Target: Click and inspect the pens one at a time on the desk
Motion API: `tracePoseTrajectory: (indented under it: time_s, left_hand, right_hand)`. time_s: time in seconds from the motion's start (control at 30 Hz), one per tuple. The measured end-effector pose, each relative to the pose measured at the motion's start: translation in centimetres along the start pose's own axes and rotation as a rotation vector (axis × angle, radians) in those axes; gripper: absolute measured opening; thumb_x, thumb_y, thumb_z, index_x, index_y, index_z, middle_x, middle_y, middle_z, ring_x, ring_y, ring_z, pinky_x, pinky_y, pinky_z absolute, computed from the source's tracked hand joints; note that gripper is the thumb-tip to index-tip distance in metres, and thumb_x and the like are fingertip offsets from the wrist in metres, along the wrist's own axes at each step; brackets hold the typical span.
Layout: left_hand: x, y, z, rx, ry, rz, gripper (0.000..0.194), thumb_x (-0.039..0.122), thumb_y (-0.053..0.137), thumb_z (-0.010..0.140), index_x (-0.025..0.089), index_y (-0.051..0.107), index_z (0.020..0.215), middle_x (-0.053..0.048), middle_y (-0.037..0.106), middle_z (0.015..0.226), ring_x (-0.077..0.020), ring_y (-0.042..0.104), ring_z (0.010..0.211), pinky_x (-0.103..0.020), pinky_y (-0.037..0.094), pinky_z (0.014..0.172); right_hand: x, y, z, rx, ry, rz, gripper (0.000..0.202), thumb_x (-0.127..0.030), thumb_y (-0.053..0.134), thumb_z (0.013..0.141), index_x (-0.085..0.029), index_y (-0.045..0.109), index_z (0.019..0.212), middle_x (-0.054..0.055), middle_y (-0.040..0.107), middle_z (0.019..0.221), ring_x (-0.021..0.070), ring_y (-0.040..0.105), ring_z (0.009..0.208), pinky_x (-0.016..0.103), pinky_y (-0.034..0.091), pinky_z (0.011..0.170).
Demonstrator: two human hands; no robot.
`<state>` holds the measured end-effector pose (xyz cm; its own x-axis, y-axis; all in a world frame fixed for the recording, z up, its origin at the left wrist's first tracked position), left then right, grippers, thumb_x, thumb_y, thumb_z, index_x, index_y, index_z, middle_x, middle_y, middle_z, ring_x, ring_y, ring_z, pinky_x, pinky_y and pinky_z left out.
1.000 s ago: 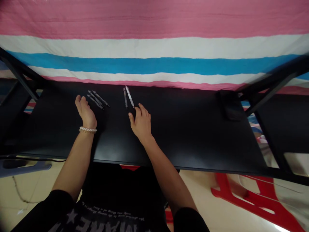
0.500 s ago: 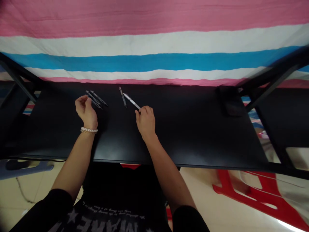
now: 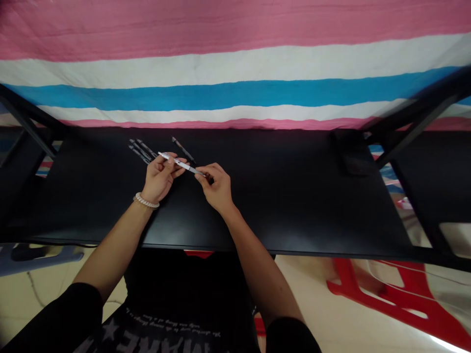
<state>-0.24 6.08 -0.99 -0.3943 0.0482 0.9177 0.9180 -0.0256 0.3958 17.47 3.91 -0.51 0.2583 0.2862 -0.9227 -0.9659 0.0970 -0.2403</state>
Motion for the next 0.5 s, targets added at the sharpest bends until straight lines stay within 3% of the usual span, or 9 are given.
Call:
tracePoseTrajectory:
  time_s: [0.2, 0.33, 0.5]
  left_hand:
    - [0.2, 0.2, -0.1, 0.018, -0.045, -0.054, 0.023, 0.036, 0.078, 0.085, 0.019, 0.064, 0.092, -0.008, 0.078, 0.095, -0.0230, 0.076, 0.102, -0.041, 0.058, 0.098]
    - [0.0, 0.3, -0.3, 0.057, -0.038, -0.044, 0.022, 0.036, 0.077, 0.085, 0.019, 0.063, 0.088, -0.008, 0.078, 0.093, -0.0241, 0.076, 0.102, -0.041, 0.059, 0.097]
    - [-0.5, 0.2, -0.3, 0.085, -0.057, -0.063, 0.025, 0.038, 0.079, 0.083, 0.018, 0.065, 0.089, -0.007, 0.079, 0.093, -0.0229, 0.076, 0.100, -0.038, 0.060, 0.094]
  right_hand:
    - [1.4, 1.6, -0.3, -0.108, 0.195, 0.327, 0.039, -0.055, 0.066, 0.089, -0.021, 0.076, 0.103, 0.001, 0.072, 0.070, 0.0126, 0.063, 0.054, 0.026, 0.055, 0.050]
    - [0.4, 0.7, -0.4, -0.001, 0.055, 0.195, 0.027, -0.047, 0.068, 0.090, -0.025, 0.079, 0.101, 0.001, 0.075, 0.079, 0.0139, 0.067, 0.060, 0.031, 0.061, 0.060]
    - [-1.0, 0.1, -0.8, 0.022, -0.112, -0.014, 0.022, -0.037, 0.061, 0.095, -0.031, 0.079, 0.107, 0.002, 0.078, 0.097, 0.0175, 0.072, 0.075, 0.038, 0.064, 0.076]
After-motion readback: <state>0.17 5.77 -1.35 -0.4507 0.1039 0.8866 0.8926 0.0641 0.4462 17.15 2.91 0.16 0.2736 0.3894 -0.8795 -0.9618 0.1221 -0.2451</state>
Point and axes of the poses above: each hand's wrist, its own z-axis towards the middle knuckle, its own y-axis out of the palm, x = y × z, the point moved 6 cm from there along z, towards the middle knuckle
